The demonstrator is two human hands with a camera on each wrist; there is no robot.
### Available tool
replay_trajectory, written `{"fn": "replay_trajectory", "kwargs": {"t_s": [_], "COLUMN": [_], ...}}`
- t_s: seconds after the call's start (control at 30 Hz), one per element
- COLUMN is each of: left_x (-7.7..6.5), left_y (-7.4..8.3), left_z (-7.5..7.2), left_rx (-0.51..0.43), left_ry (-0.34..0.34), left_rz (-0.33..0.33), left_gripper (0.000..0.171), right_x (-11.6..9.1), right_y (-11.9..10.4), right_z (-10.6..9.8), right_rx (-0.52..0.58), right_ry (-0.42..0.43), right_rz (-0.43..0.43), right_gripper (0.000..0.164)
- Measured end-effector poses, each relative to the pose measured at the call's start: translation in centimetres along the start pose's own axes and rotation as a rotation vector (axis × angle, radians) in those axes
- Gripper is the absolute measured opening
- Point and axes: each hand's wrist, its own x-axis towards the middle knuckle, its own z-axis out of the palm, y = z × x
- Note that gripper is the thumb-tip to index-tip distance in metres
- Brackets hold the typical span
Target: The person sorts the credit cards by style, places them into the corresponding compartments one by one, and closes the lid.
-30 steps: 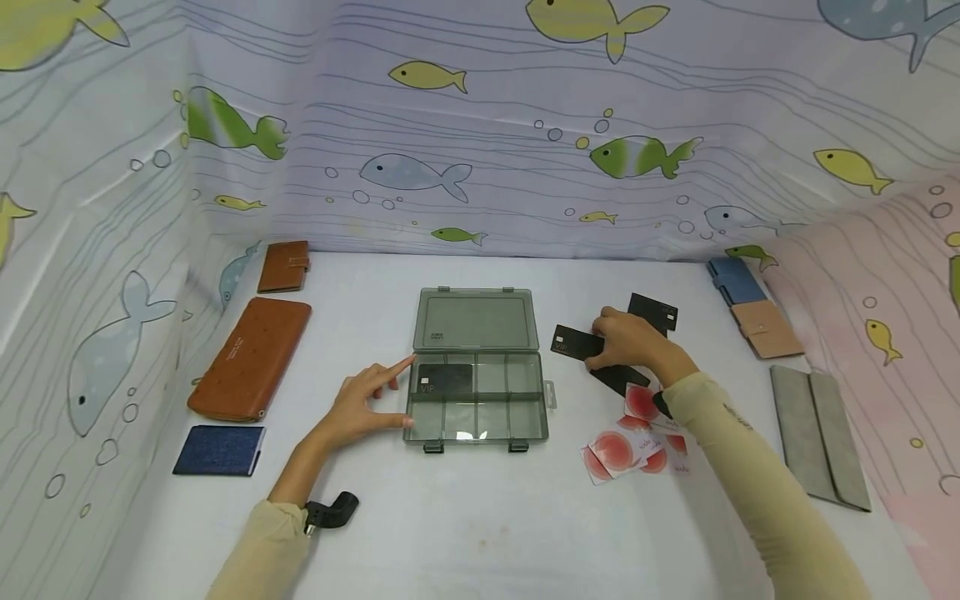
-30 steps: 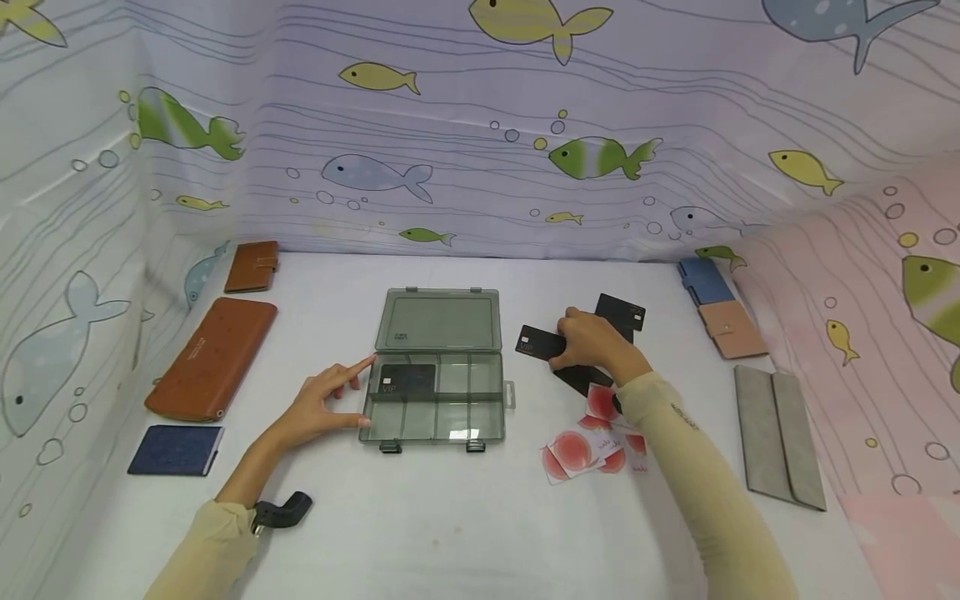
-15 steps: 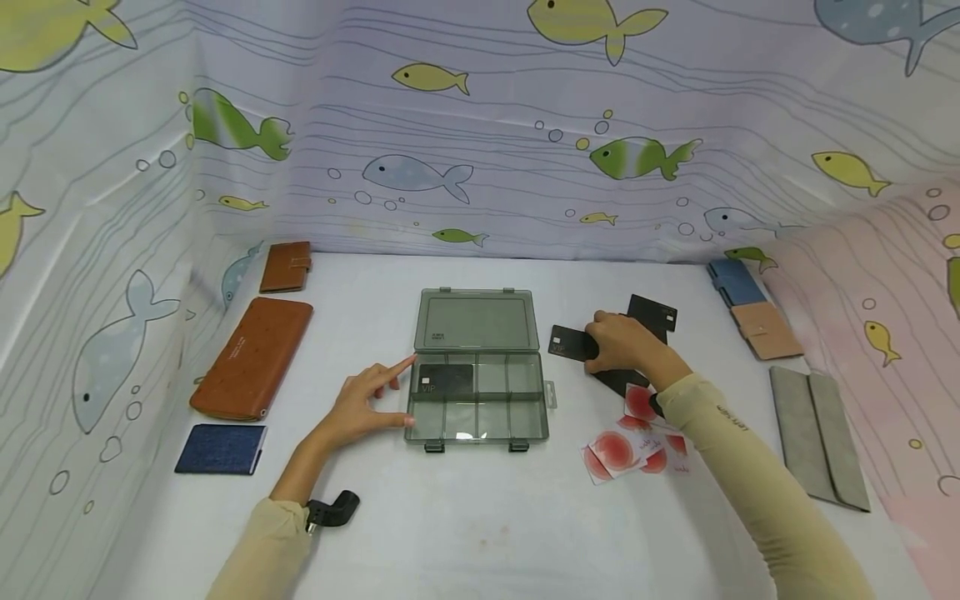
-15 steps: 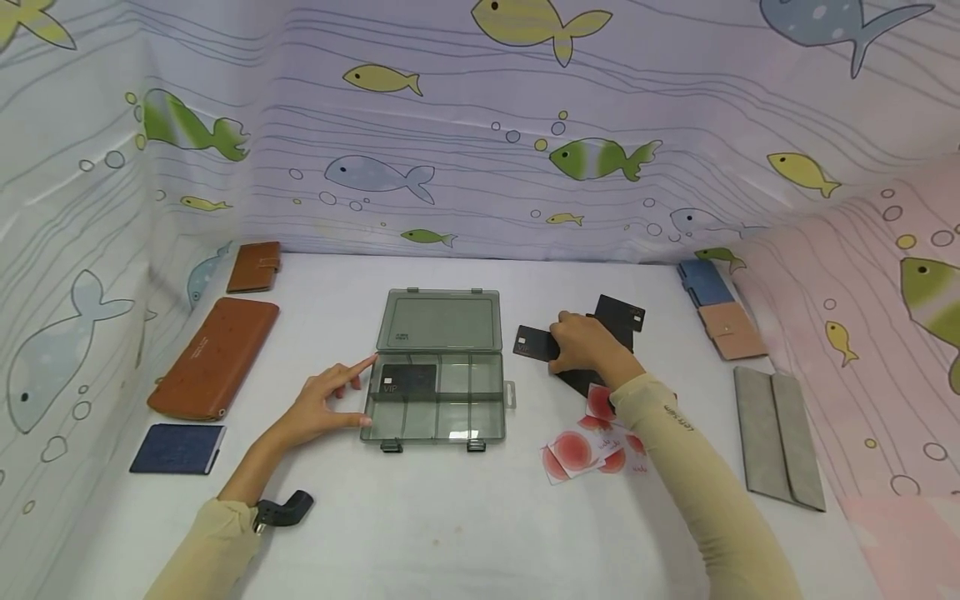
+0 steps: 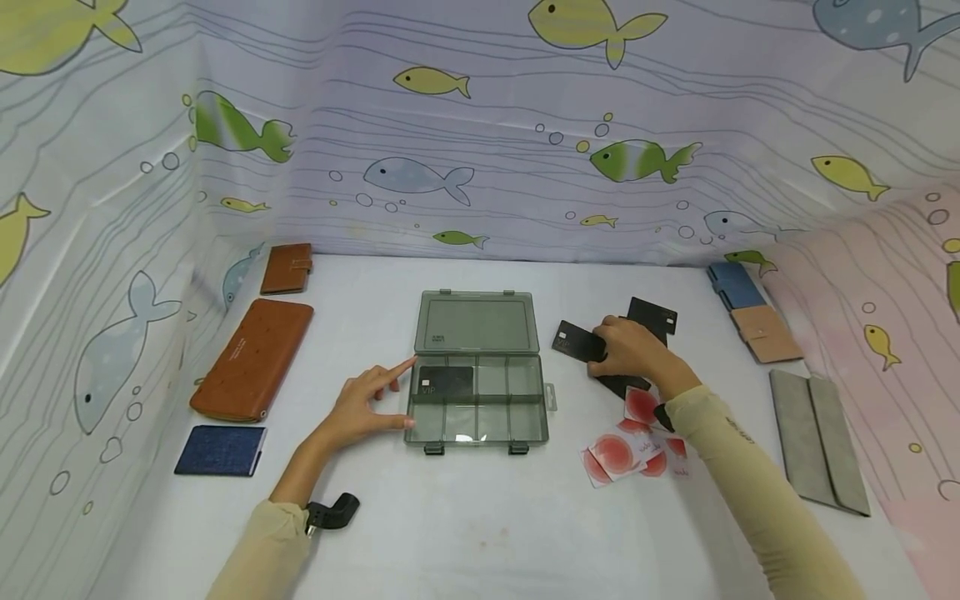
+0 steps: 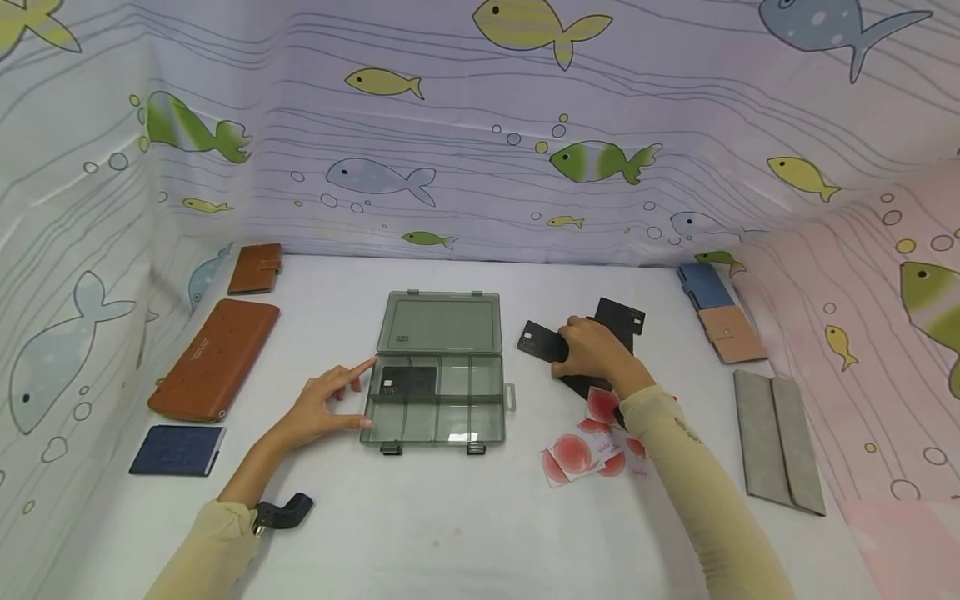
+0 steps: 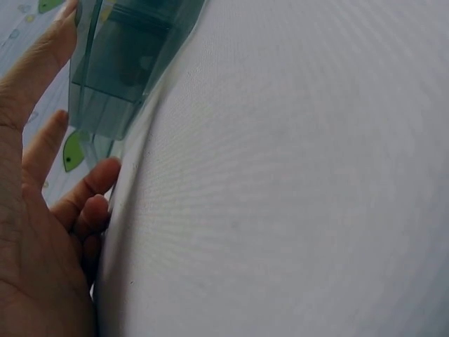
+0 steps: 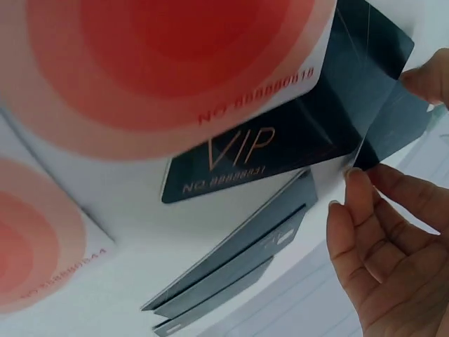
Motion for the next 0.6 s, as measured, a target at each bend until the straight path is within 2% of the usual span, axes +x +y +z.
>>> {"fn": "replay_trajectory", "kwargs": {"t_s": [0.23, 0.6], "left_x": [-0.1, 0.0], "left_y": [0.1, 0.4], "left_z": [0.0, 0.0], "left_rx": [0.013, -0.003], "left_ry": [0.000, -0.002], "left_rz": [-0.006, -0.011], "left_gripper": [0.094, 0.094], "right_x": [-0.2, -0.1], "right_y": [-0.4, -4.3], "right_z": [-1.5, -3.3], "right_rx": [0.033, 0.059], "right_ry": [0.059, 0.164], "right_rz": [-0.044, -0.219], "right_gripper": [0.064, 0.054]}}
